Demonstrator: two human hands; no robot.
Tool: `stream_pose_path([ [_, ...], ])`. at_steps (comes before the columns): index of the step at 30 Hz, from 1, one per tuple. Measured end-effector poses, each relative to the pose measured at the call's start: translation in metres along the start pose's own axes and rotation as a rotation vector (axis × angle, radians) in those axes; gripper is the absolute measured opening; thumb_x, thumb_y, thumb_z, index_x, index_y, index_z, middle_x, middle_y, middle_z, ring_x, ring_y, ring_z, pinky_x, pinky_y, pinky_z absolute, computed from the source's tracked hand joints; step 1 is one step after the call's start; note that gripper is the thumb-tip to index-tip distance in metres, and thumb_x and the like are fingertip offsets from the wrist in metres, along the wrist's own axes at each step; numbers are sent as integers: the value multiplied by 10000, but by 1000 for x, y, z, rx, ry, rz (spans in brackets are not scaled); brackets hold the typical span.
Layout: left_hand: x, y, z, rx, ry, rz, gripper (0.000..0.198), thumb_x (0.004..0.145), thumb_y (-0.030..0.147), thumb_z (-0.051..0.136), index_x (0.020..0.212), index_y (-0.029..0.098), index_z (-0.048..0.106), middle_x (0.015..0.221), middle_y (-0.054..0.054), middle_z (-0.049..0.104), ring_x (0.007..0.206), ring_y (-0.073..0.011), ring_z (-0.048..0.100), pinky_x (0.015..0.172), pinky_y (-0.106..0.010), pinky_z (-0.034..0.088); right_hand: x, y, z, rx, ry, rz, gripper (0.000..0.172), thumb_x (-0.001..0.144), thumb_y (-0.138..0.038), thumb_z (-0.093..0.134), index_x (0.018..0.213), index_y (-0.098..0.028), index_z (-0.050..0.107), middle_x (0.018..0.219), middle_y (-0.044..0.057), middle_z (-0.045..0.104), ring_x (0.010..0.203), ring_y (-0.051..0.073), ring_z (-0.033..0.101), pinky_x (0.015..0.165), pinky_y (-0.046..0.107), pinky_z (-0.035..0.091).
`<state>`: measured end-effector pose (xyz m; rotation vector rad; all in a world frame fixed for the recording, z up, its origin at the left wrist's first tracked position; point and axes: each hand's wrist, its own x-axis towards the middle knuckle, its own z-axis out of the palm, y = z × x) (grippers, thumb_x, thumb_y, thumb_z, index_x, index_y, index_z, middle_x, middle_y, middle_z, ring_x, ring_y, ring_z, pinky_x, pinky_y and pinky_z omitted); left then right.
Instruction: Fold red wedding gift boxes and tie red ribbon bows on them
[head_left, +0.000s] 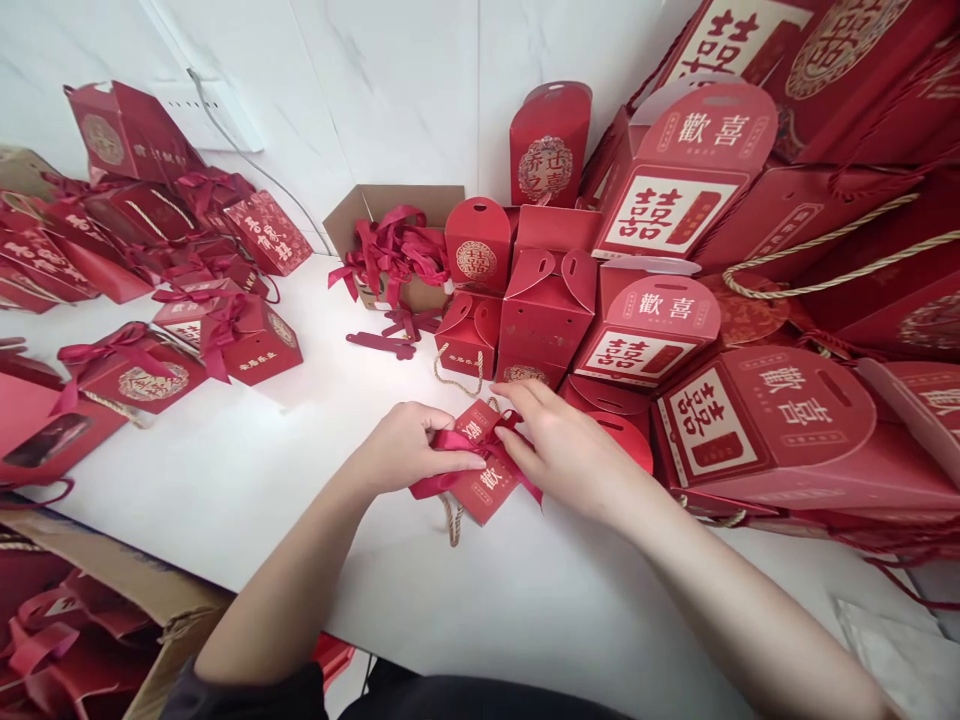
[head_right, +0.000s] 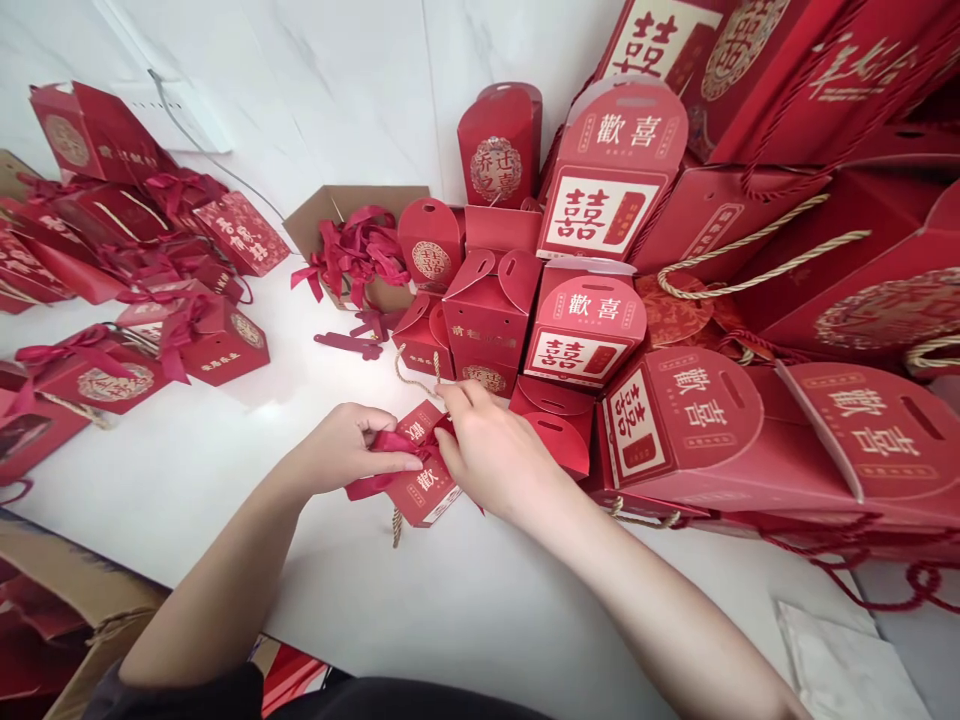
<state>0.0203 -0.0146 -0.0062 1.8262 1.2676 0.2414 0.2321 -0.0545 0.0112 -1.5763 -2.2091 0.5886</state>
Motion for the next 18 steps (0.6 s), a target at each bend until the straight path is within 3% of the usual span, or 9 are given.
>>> stream_pose_path([
  [3,-1,-1,-2,9,-35,-1,550,713,569,706,591,165,354,563,51,302,534,-75,296,472,-221,217,7,7,8,46,-67,-12,350,943,-141,424,1262,-172,563,1185,117,641,1054,229,635,846,325,494],
  [8,0,-2,-3,-48,-78,-11,510,712,544,725,609,160,405,572,51,320,541,-76,307,475,-216,224,11,7,8,57,-12,-79,338,917,-37,383,1063,-160,661,1015,82,657,915,170,641,809,267,473],
  [13,1,-1,-2,-81,-86,4,493,706,498,743,593,156,406,563,51,326,539,-73,310,471,-209,244,12,7,10,-210,48,-57,248,978,-154,386,1045,-158,625,968,86,668,813,201,658,634,272,440],
  [18,2,-1,-3,-50,-101,12,483,709,492,744,595,150,423,566,52,338,545,-70,310,473,-201,250,12,4,24,-419,-48,76,237,971,-132,352,983,-131,589,774,96,692,657,258,687,502,287,342],
])
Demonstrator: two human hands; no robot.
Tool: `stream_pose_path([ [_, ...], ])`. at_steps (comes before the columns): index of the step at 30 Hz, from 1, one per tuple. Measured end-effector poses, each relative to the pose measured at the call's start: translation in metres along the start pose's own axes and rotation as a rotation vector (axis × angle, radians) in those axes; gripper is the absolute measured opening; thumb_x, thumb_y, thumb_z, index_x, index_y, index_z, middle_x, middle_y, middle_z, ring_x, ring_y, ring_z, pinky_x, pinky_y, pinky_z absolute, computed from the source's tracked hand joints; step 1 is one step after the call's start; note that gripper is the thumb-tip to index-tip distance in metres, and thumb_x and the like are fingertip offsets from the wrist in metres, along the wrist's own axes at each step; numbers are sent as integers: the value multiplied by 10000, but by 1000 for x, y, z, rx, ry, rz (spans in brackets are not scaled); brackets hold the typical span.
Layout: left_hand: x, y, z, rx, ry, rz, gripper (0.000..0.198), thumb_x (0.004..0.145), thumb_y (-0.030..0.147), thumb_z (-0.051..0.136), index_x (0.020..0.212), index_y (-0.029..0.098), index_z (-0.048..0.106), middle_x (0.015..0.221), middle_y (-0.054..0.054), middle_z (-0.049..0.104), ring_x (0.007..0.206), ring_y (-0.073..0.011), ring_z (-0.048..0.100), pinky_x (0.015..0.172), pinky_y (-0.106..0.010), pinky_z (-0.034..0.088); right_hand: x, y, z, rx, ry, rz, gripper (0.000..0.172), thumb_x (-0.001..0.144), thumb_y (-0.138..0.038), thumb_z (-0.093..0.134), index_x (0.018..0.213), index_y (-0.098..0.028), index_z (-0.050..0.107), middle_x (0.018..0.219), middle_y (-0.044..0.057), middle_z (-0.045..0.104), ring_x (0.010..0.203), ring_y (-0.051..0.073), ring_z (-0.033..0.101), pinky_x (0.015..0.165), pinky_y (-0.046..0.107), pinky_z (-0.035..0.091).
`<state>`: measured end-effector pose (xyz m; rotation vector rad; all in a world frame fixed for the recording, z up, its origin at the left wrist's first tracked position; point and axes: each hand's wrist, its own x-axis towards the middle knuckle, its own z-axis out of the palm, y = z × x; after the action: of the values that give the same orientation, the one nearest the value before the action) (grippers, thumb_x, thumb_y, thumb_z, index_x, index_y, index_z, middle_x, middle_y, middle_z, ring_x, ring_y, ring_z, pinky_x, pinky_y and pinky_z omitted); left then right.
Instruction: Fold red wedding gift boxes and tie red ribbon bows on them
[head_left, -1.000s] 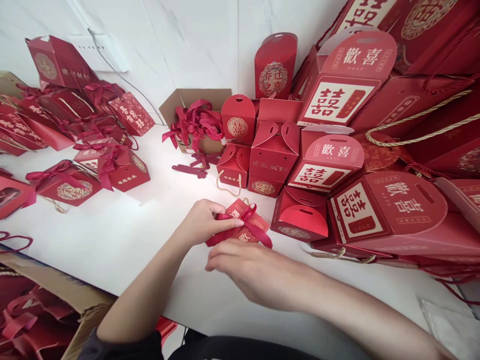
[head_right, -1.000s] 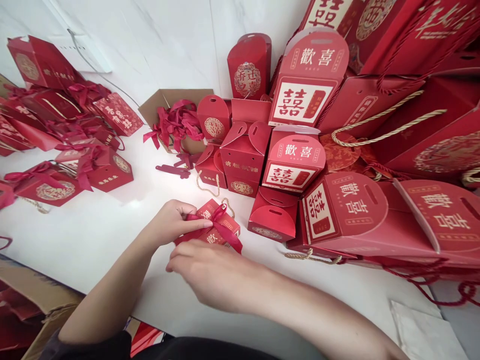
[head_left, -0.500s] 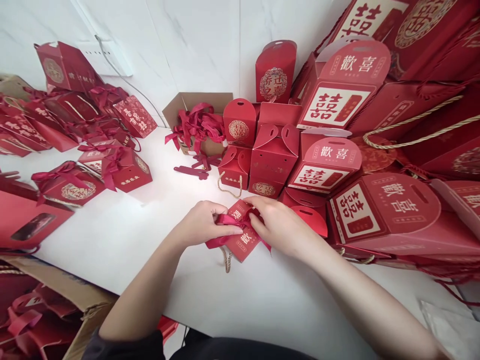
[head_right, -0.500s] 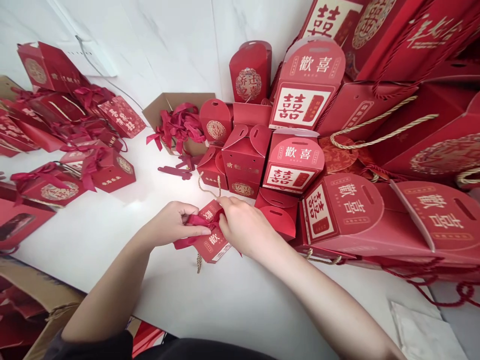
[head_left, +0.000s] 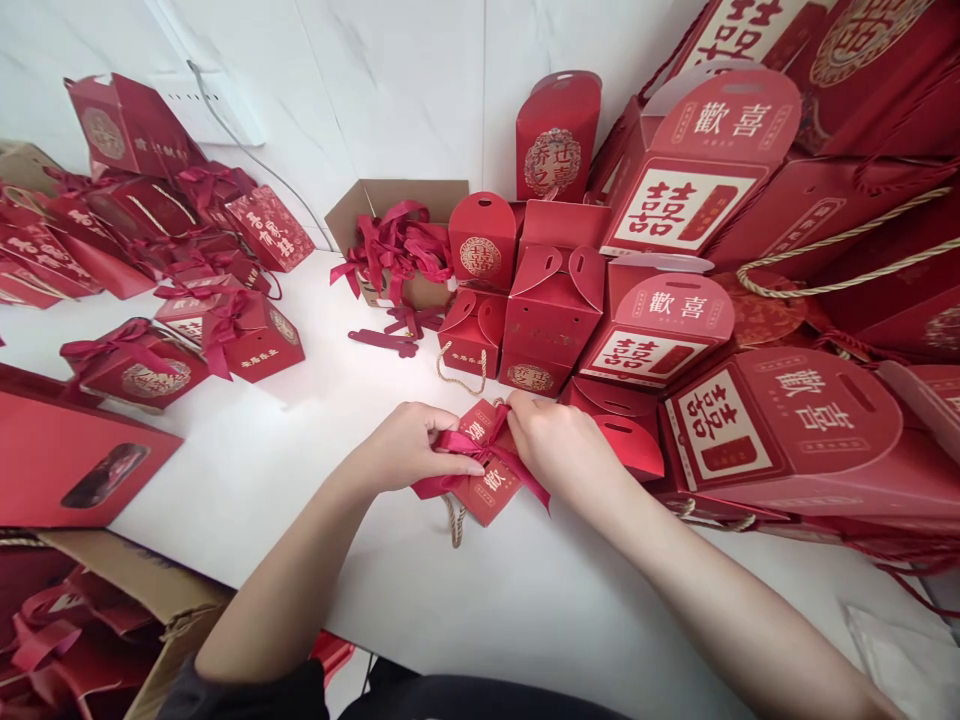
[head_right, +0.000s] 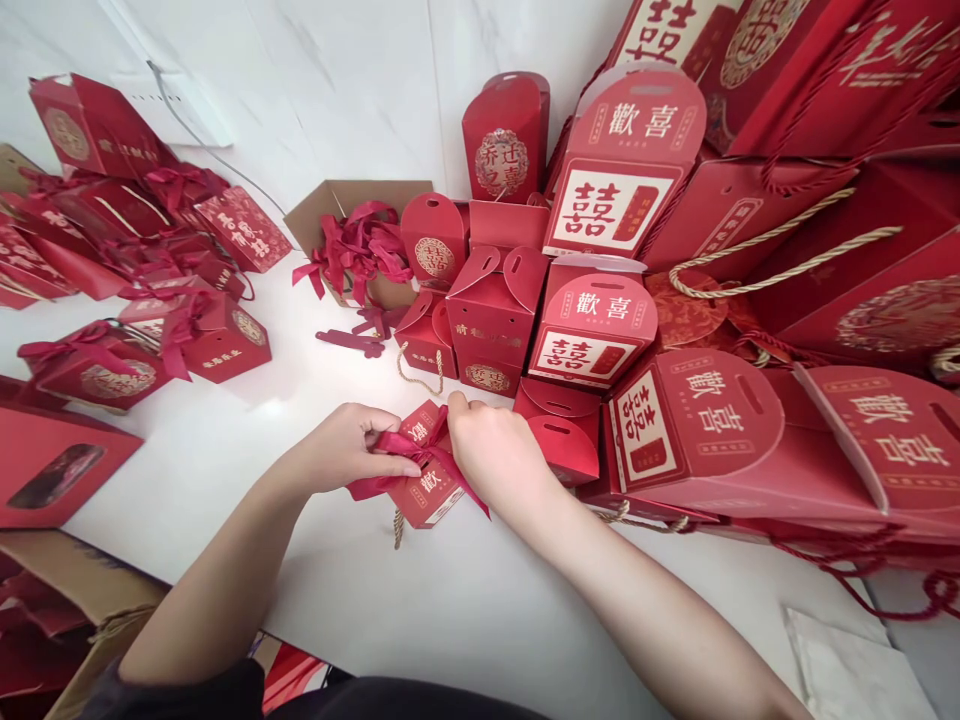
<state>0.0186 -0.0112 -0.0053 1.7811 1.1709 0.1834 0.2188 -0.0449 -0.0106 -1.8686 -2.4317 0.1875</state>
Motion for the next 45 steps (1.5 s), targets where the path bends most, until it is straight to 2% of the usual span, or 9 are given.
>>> stream_pose_path([
  [7,1,-2,-3,-54,-29,-13,503,713,499,750,601,152,402,569,52,355,540,-66,318,471,-200,252,4,-1,3,50,-75,43,215,943,-69,374,988,-118,579,756,112,707,674,255,699,516,280,348],
  [16,2,-5,-11,-169,-60,60,469,891,509,558,611,135,512,594,9,486,582,-101,494,574,-229,407,-14,18,-32,285,19,-27,136,977,-221,443,1042,-184,556,1054,76,675,877,210,669,631,275,394],
  [23,1,-4,-8,-101,22,110,387,882,475,595,684,147,541,588,31,441,560,-82,380,534,-226,308,-28,9,-43,126,-107,-107,220,954,-406,503,895,-202,563,782,33,699,664,232,667,518,293,252],
  [27,4,-5,-6,-95,96,118,448,885,471,587,615,149,435,572,42,357,549,-75,312,520,-228,259,-24,9,-37,70,-164,-169,159,942,-337,521,887,-197,575,691,36,687,601,230,656,488,295,187],
  [32,6,-8,-2,-133,127,112,367,899,468,564,709,163,489,632,29,444,558,-85,390,519,-221,305,-31,19,-43,96,-230,-276,124,943,-265,508,863,-203,581,689,28,674,626,216,657,503,295,208],
  [35,6,-10,-3,-121,278,134,238,909,431,559,985,206,553,776,11,535,617,-102,486,541,-221,378,-38,25,-52,139,-331,-343,82,895,-271,592,842,-208,595,770,28,690,726,232,676,537,294,262],
  [38,3,-8,-10,-6,521,158,389,920,387,548,1285,278,468,1019,-22,578,782,-127,567,628,-236,452,-40,25,-58,194,-300,-285,96,920,-299,576,892,-209,593,812,23,686,757,227,677,569,294,323],
  [42,-15,4,-22,200,741,170,272,919,365,554,1173,273,580,1136,-17,602,838,-133,584,701,-260,486,-33,14,-53,160,-179,-138,201,922,-283,569,1083,-164,577,1018,85,671,834,250,683,621,307,414],
  [45,-45,21,-24,369,906,208,170,906,341,575,1036,255,642,1084,-10,625,835,-146,597,702,-278,492,-29,4,-40,106,-150,-154,550,881,-318,632,1375,-180,434,1239,143,591,890,278,680,634,324,471],
])
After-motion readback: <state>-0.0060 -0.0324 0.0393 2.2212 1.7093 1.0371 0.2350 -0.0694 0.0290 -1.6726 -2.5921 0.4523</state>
